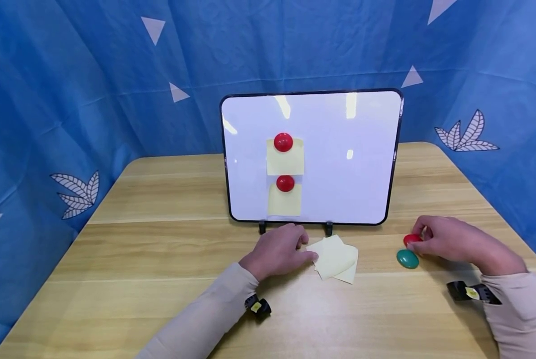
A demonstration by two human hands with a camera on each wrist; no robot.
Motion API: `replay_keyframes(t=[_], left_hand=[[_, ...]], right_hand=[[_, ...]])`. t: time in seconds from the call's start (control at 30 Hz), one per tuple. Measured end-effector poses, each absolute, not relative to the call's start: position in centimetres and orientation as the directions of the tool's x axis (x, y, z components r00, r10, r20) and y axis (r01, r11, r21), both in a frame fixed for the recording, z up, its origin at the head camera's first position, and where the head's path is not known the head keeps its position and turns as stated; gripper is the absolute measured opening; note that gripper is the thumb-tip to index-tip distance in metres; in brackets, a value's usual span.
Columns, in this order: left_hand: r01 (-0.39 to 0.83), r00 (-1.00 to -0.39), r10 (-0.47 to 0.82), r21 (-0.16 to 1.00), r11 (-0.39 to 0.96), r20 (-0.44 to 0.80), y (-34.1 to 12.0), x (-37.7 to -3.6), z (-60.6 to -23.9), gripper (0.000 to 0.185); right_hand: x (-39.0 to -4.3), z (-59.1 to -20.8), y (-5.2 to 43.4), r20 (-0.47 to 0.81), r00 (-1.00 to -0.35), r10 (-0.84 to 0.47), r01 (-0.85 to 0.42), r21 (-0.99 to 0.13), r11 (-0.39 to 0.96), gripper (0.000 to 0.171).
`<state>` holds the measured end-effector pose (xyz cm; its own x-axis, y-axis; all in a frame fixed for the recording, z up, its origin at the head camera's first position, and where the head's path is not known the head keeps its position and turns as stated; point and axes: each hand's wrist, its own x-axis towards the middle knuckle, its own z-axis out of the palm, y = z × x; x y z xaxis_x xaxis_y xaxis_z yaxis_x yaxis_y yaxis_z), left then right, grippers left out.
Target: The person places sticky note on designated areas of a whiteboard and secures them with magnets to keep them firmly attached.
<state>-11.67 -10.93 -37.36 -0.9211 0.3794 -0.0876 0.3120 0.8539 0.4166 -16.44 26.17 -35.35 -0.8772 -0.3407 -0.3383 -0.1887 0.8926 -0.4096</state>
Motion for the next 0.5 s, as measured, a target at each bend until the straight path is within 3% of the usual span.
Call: replay_keyframes(t=[0.17,0.5], left_hand=[[0.336,-0.915,0.394,0.368,0.867,-0.091,-10.5,-11.2,-37.3,0.049],[0.347,-0.918,0.392,0.357,0.867,-0.060,-9.9,-11.0,-37.7,0.038]], right_hand=[[-16.6,-35.5,25.8,-0.336,-0.880,-0.334,-0.181,-0.413,0.893,0.039],[-16.6,-35.9,25.4,-0.276,-0.894,-0.354,-0.224,-0.410,0.884,0.041]])
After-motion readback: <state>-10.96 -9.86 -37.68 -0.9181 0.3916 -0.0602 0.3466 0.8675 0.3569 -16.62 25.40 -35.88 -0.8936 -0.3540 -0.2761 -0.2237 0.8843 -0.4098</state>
